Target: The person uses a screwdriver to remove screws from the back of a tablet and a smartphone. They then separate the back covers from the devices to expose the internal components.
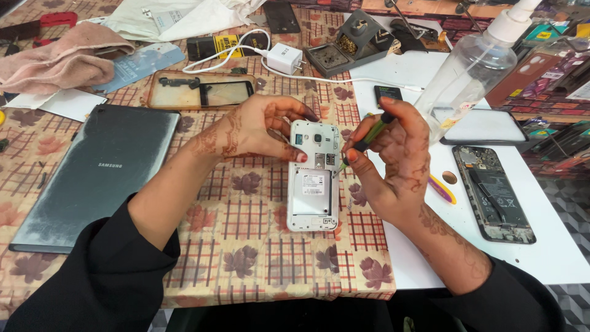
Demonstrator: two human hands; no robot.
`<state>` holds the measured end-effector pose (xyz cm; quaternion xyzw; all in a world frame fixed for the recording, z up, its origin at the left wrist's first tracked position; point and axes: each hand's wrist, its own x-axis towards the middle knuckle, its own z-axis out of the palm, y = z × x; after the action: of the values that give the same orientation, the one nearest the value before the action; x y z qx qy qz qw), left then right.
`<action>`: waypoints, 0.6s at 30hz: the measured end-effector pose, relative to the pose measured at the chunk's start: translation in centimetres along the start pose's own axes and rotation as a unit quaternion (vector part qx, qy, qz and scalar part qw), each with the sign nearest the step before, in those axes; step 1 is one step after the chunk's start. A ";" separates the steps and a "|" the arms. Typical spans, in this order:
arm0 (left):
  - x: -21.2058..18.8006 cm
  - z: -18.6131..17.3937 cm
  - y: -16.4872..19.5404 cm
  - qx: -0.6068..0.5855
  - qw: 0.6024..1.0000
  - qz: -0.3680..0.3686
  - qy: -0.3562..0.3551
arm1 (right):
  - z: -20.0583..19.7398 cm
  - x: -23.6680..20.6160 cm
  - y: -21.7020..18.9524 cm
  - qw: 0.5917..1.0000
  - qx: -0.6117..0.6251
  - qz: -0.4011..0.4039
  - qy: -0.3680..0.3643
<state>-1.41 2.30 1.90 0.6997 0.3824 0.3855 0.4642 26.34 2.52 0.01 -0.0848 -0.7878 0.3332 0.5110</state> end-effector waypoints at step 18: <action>-0.6 0.9 0.5 0.112 0.985 -0.127 0.035 | -0.1 1.3 0.8 0.994 0.024 0.078 -0.067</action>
<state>-0.75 1.34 1.99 0.6793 0.5249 0.3026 0.4140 25.65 3.75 0.49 -0.1110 -0.8028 0.3961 0.4316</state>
